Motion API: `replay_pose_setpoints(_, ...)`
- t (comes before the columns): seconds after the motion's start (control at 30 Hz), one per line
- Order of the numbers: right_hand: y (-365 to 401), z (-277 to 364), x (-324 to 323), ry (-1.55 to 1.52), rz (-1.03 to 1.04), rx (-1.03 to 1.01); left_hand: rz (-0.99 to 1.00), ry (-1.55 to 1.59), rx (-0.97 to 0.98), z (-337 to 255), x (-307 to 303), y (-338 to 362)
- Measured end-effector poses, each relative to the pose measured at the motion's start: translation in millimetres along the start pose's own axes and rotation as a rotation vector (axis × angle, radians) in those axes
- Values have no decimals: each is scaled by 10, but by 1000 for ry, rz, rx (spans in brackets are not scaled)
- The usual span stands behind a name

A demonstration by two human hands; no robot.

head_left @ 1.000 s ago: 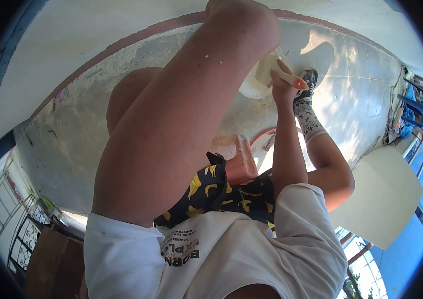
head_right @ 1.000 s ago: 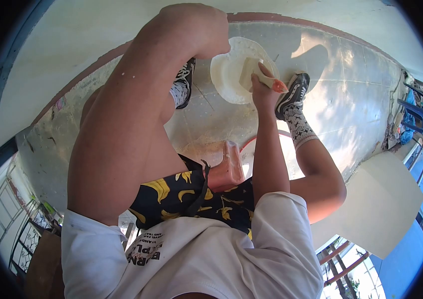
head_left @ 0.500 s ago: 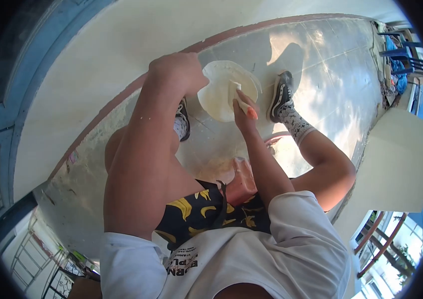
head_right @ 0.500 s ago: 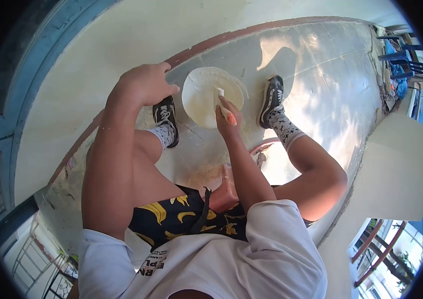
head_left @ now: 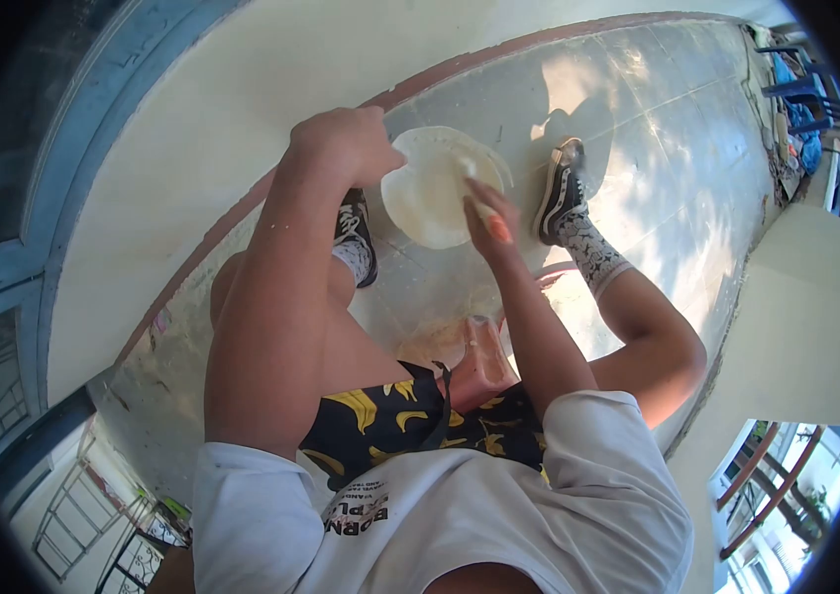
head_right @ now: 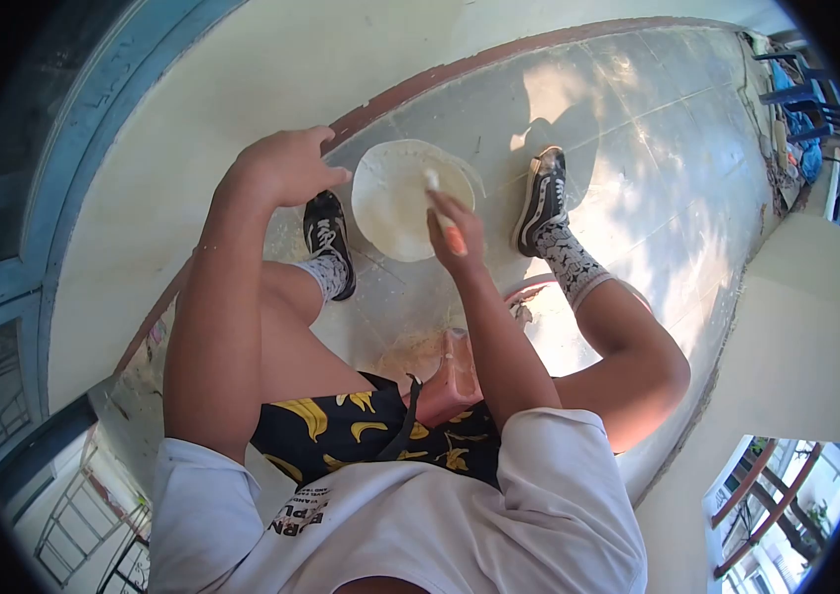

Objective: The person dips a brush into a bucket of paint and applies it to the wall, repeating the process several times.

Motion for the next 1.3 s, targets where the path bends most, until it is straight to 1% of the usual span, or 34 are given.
replay_pose_setpoints(0.03, 118, -273, 132, -10, 91, 157, 7, 22, 2, 7, 1, -14)
replay_pose_setpoints(0.1, 233, -507, 46, -188, -135, 578, -67, 0, 24, 35, 13, -47)
replay_pose_setpoints(0.13, 200, -564, 11, -199, -157, 565, -87, 3, 23, 26, -39, -42)
replay_pose_setpoints(0.17, 274, -682, -54, -314, -195, 649, -92, -10, 27, 15, -80, -71)
replay_pose_setpoints(0.2, 332, -778, -74, -429, -232, 734, -15, 32, 2, 0, -87, -77)
replay_pose_setpoints(0.23, 258, -696, -131, -434, -238, 740, 64, 79, -25, -12, -72, -64)
replay_pose_setpoints(0.3, 142, -659, -336, -849, -562, 897, 50, 92, -20, -75, -168, -45)
replay_pose_setpoints(0.33, -8, -665, -408, -948, -613, 871, 34, 107, -12, -118, -224, -38)
replay_pose_setpoints(0.37, -174, -716, -425, -950, -618, 878, 39, 101, -13, -172, -251, -12)
replay_pose_setpoints(0.43, -505, -867, -499, -1060, -771, 785, -93, 74, 99, -395, -336, 116)
replay_pose_setpoints(0.5, -866, -998, -451, -1046, -809, 755, -185, 59, 309, -641, -318, 275)
replay_pose_setpoints(0.53, -1073, -1079, -423, -1029, -838, 719, -222, 93, 404, -725, -273, 337)
replay_pose_setpoints(0.57, -1224, -1173, -359, -1024, -838, 731, -249, 130, 492, -796, -209, 414)
replay_pose_setpoints(0.63, -1533, -1367, -209, -967, -799, 658, -44, 173, 464, -864, -112, 460)
replay_pose_setpoints(0.77, -1772, -1847, 164, -939, -809, 666, 38, 137, 414, -891, -110, 437)
replay_pose_setpoints(0.83, -1860, -2024, 291, -805, -781, 536, 8, 78, 416, -940, -139, 392)
replay_pose_setpoints(0.87, -1893, -2073, 371, -810, -775, 554, 22, 77, 404, -951, -131, 370)
replay_pose_setpoints(0.97, -2040, -2033, 426, -777, -782, 533, 59, 49, 419, -1018, -101, 356)
replay_pose_setpoints(1.07, -2283, -1739, 252, -844, -805, 506, 119, 96, 429, -1054, -53, 346)
replay_pose_setpoints(1.13, -2196, -1548, -17, -1078, -894, 489, 120, 100, 426, -1052, -63, 346)
replay_pose_setpoints(1.23, -2006, -1690, -162, -993, -894, 487, 123, 97, 431, -1060, -84, 347)
replay_pose_setpoints(1.3, -1908, -1880, -2, -956, -869, 509, 129, 104, 441, -1068, -63, 356)
Point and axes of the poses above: each hand's wrist, its own y-axis away from the middle knuckle, its own x-axis out of the palm, z = x × y, the point moved 7 cm from there along -y, towards the middle knuckle, and after that the axes turned 2 degrees about -z, right-handed, at the moved point
